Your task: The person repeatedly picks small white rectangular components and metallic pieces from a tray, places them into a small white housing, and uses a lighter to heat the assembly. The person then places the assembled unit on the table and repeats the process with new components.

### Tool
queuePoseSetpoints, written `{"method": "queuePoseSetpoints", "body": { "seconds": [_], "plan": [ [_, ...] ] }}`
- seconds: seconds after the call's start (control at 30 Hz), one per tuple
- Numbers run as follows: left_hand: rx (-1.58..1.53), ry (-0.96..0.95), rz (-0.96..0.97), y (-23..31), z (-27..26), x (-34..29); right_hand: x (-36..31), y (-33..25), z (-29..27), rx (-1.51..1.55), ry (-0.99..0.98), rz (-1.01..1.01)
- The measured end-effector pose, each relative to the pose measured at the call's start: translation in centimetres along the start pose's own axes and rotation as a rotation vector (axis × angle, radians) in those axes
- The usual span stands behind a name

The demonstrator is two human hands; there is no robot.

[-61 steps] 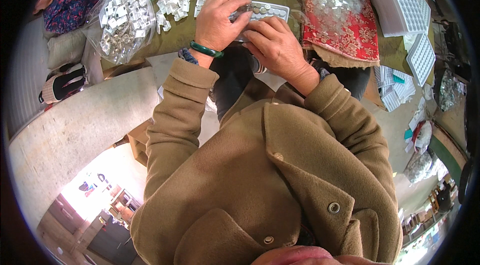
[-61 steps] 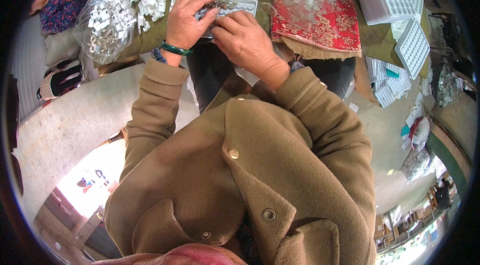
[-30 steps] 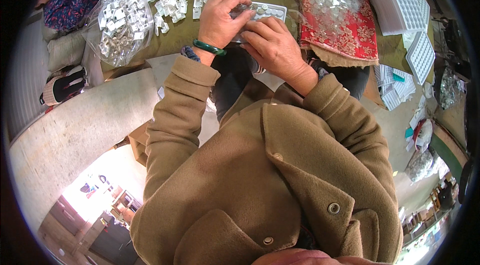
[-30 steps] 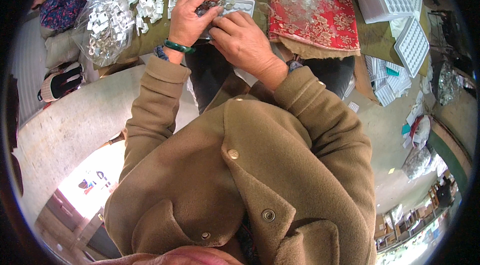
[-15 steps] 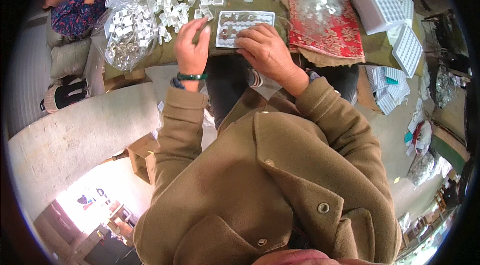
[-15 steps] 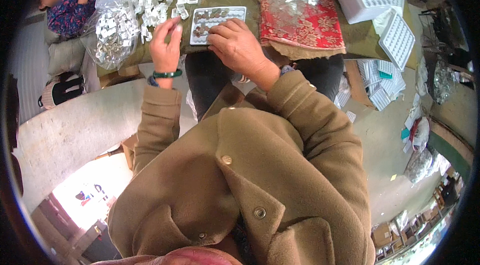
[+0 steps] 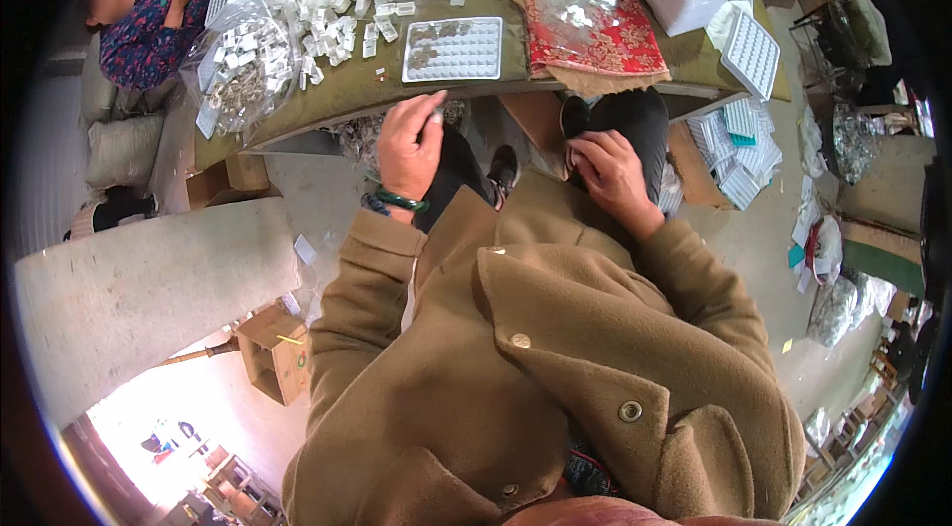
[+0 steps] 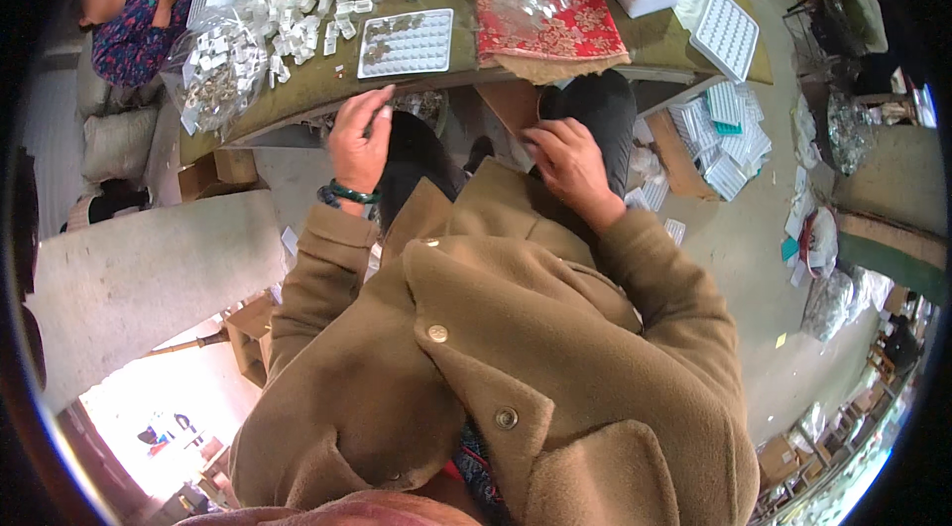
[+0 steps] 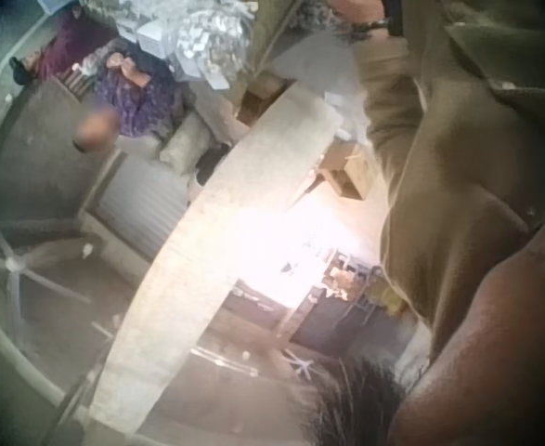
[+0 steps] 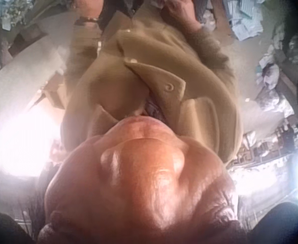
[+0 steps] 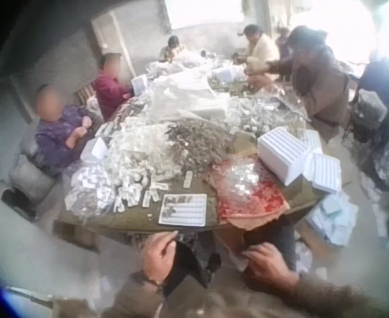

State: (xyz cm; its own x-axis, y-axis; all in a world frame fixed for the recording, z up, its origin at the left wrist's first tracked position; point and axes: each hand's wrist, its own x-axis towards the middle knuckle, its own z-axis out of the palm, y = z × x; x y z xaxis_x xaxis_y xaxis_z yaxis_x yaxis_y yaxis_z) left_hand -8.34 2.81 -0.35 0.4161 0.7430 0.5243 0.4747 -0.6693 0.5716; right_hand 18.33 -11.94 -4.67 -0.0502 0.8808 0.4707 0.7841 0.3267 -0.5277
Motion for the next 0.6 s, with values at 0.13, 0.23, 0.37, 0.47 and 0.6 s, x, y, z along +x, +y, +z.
{"method": "queuePoseSetpoints", "body": {
  "seconds": [0.13, 0.23, 0.37, 0.47, 0.6],
  "plan": [
    [-0.060, -0.069, 0.089, 1.2, 1.2, 1.3, -2.2, -0.6, -0.4, -0.051, 0.050, 0.103],
    [-0.172, -0.155, 0.140, 1.7, 2.4, 1.9, -2.5, -1.3, -0.7, -0.034, 0.067, 0.177],
    [-0.303, -0.165, 0.274, 2.1, 4.8, 3.0, -3.6, -3.1, -1.9, -0.053, 0.120, 0.324],
    [-0.342, -0.169, 0.294, 1.9, 6.0, 3.3, -4.3, -4.3, -2.8, -0.101, 0.182, 0.434],
    [-0.377, -0.159, 0.342, 1.5, 6.8, 3.8, -5.1, -5.6, -3.0, -0.063, 0.298, 0.611]
  ]
}}
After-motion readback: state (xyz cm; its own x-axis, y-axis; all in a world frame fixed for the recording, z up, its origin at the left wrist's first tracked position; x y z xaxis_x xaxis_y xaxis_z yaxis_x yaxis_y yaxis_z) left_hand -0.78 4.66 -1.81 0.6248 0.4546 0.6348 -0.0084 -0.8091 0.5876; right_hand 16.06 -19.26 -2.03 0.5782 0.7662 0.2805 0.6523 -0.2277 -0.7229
